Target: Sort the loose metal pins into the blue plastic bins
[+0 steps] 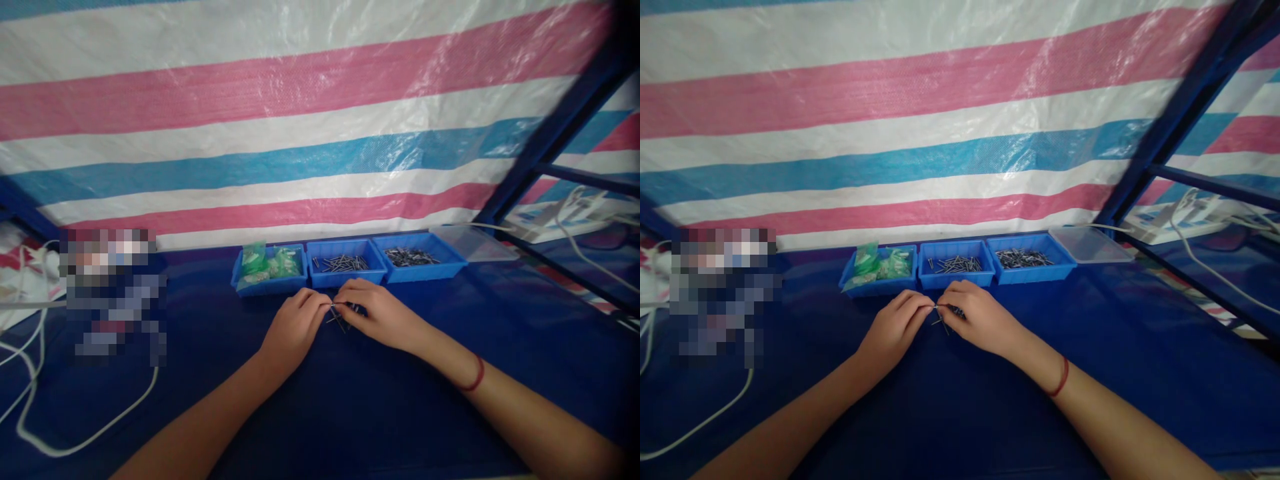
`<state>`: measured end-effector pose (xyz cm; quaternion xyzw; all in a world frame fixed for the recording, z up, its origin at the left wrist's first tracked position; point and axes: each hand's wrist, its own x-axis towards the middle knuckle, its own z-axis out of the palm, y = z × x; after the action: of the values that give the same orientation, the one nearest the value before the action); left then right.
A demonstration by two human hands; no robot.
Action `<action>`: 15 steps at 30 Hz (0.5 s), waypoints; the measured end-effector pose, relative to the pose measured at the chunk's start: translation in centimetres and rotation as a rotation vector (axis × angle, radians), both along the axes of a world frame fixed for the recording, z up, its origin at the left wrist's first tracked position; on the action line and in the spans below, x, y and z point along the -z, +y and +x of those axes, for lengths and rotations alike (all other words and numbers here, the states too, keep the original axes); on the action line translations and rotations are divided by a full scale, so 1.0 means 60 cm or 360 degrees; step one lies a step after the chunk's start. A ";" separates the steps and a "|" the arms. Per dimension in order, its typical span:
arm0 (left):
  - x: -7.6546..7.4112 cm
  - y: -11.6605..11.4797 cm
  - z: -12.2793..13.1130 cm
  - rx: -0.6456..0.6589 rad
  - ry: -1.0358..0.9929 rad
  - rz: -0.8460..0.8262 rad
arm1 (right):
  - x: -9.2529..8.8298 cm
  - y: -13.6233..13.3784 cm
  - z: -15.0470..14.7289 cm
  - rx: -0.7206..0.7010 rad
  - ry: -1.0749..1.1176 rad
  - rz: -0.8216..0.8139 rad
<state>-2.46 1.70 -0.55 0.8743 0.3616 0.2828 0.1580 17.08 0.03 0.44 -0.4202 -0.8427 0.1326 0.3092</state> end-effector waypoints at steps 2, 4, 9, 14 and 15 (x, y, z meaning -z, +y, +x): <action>0.000 -0.002 0.003 -0.0035 -0.0249 -0.0097 | 0.004 0.001 -0.003 -0.0020 0.0086 -0.0057; 0.001 -0.003 0.006 -0.0083 -0.0484 -0.0231 | 0.003 0.001 -0.005 -0.0011 0.0204 -0.0109; 0.007 0.000 0.009 -0.0131 -0.0816 -0.0498 | 0.000 -0.001 -0.010 -0.0017 0.0417 -0.0279; 0.011 0.002 0.006 -0.0113 -0.0762 -0.0538 | 0.003 -0.001 -0.010 -0.0041 0.0493 -0.0413; 0.011 0.002 0.005 -0.0105 -0.0750 -0.0535 | 0.003 -0.001 -0.010 -0.0042 0.0506 -0.0438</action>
<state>-2.14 1.84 -1.20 0.7338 0.3848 0.4192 0.3711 16.49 -0.01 0.28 -0.4213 -0.7626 0.3152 0.3763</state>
